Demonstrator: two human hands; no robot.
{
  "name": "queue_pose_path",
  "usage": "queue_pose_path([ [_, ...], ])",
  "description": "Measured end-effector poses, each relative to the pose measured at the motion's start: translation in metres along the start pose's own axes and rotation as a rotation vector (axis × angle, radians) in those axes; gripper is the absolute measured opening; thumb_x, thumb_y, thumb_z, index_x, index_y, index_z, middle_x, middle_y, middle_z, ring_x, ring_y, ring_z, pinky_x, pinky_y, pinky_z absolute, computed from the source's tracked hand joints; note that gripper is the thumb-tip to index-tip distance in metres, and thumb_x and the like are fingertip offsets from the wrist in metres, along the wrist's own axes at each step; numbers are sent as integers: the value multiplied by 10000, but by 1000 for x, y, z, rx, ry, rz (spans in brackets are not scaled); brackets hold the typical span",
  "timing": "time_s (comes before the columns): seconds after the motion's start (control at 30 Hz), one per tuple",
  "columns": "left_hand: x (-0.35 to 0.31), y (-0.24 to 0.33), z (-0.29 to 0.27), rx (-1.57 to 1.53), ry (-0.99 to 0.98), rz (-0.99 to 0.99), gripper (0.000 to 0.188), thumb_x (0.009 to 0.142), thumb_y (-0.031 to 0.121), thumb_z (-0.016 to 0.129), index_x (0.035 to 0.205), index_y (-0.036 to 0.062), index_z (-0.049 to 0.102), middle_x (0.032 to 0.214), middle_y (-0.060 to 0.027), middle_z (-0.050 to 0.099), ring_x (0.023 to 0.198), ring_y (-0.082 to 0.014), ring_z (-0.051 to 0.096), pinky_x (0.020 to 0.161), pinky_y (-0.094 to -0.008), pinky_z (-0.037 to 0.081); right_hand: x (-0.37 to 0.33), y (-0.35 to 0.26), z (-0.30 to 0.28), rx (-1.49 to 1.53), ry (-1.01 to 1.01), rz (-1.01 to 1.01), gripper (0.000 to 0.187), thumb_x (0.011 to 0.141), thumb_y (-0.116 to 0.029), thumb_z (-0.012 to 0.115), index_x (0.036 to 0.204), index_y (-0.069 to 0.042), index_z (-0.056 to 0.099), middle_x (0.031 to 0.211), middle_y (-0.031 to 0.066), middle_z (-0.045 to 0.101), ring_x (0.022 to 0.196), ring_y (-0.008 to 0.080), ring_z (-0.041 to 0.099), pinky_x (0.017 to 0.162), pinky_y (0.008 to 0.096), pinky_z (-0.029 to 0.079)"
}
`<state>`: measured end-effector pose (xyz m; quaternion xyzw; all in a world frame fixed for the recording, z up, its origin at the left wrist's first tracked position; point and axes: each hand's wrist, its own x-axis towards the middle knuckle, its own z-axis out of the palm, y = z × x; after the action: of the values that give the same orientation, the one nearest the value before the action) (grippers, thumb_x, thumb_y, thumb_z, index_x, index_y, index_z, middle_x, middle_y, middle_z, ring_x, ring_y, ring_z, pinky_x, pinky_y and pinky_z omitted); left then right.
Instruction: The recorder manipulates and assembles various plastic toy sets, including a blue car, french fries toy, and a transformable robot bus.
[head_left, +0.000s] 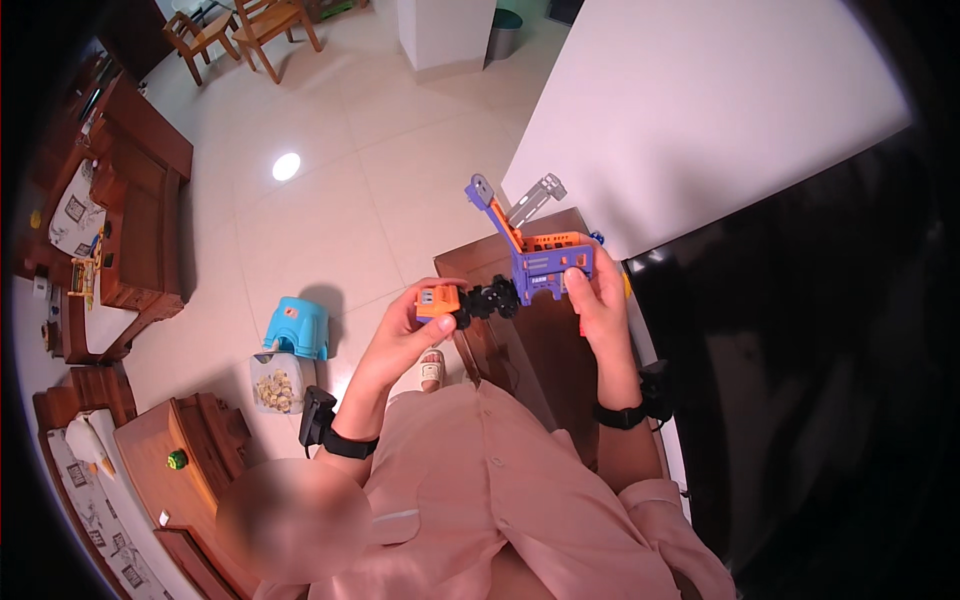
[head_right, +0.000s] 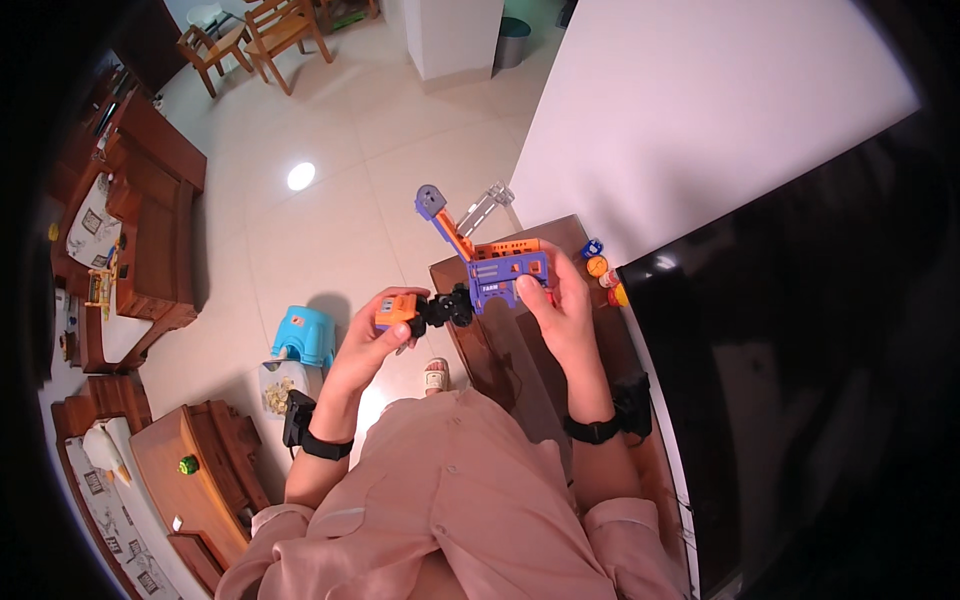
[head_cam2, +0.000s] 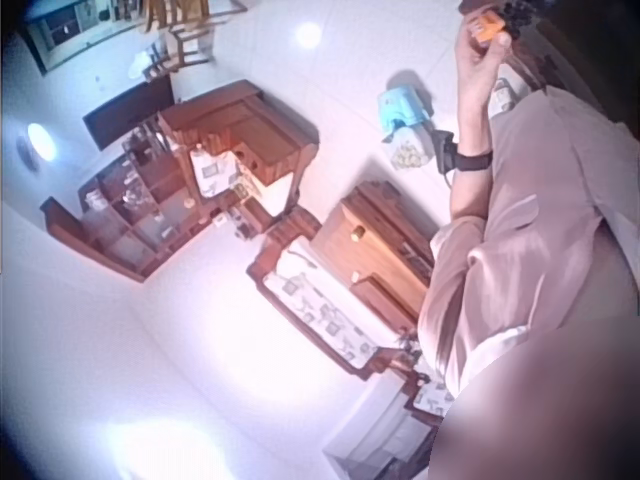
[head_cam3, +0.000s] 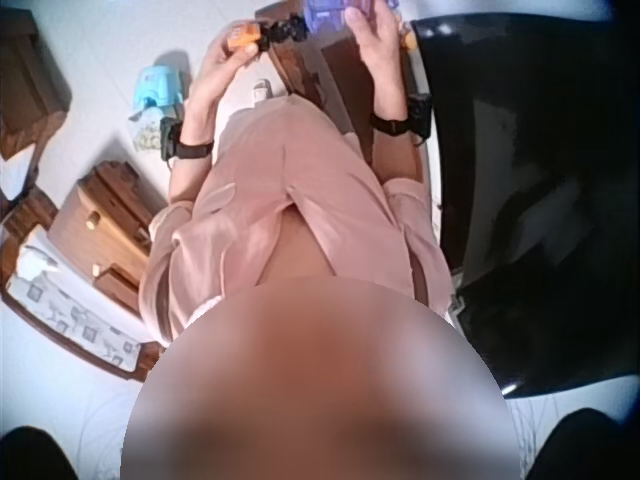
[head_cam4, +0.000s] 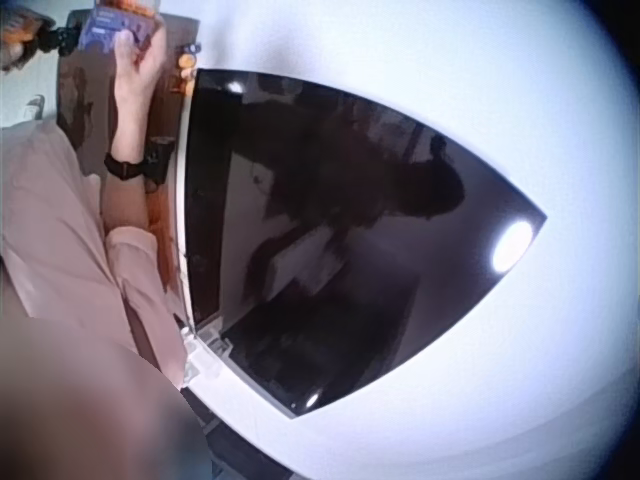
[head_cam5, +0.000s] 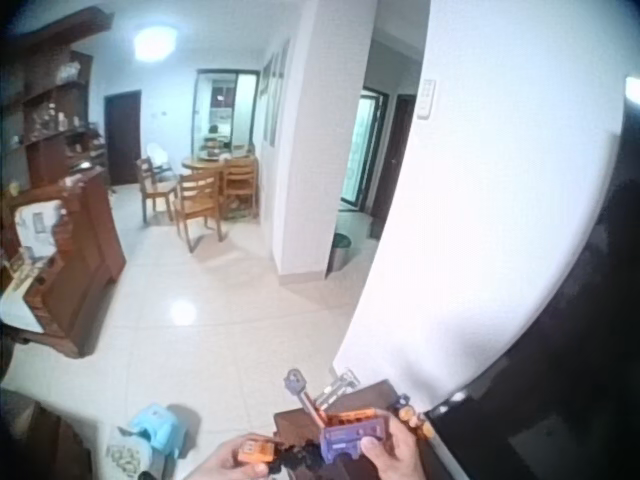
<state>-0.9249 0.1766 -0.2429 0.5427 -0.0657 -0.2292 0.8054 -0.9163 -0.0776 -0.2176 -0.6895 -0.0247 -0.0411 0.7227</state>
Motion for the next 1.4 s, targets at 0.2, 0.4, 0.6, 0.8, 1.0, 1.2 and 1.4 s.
queue_pose_path([
  [0.2, 2, 1, -3, 174, -118, 10, 361, 835, 204, 701, 1117, 11, 585, 951, -10, 630, 851, -77, 573, 770, -231, 460, 2, -20, -8, -138, -179, 45, 467, 849, -148, 665, 1246, 10, 477, 981, 13, 608, 839, 14, 524, 657, 141, 391],
  [0.4, -1, 18, 4, 286, -103, -29, 333, 826, 183, 710, 1089, 10, 601, 910, 4, 617, 815, -63, 554, 750, -234, 454, 5, -14, -4, -76, -136, 23, 453, 865, -149, 643, 1251, 7, 465, 921, 2, 593, 759, 11, 517, 592, 151, 393],
  [0.6, -2, 33, 7, 273, -5, 141, 459, 811, 192, 704, 1204, 4, 558, 1023, -13, 593, 924, -81, 524, 810, -234, 423, -5, 22, -1, 290, 89, 171, 399, 930, -283, 551, 1227, -28, 473, 714, -2, 502, 500, 54, 410, 428, 185, 314],
  [0.8, 2, 21, 2, 284, 138, 294, 491, 857, 250, 653, 1273, 35, 505, 1095, -48, 565, 995, -144, 534, 870, -291, 425, -14, 30, 10, 344, 20, 184, 458, 936, -358, 533, 1251, -36, 456, 739, 26, 519, 501, 55, 428, 430, 187, 331],
  [1.0, 8, 9, 27, -358, 136, 213, 539, 946, 390, 491, 1390, 133, 327, 1219, -115, 525, 1118, -221, 536, 886, -336, 451, -21, 21, 27, 239, -35, 150, 421, 905, -230, 592, 1235, -48, 405, 867, 2, 512, 572, 30, 436, 439, 176, 341],
  [1.2, 12, 5, 35, -496, 344, 223, 576, 955, 462, 430, 1408, 167, 233, 1230, -135, 518, 1157, -293, 534, 910, -387, 460, -25, 17, 34, -54, -88, -10, 474, 834, -148, 683, 1199, -48, 395, 1049, 46, 554, 657, 7, 422, 556, 168, 350],
  [1.4, 14, 6, 30, -445, 389, 276, 492, 963, 413, 451, 1330, 129, 288, 1151, -131, 531, 1102, -278, 560, 850, -376, 498, -28, 8, 53, -159, 143, -48, 500, 840, -177, 677, 1234, -38, 402, 970, 43, 575, 622, 35, 410, 536, 190, 344],
])
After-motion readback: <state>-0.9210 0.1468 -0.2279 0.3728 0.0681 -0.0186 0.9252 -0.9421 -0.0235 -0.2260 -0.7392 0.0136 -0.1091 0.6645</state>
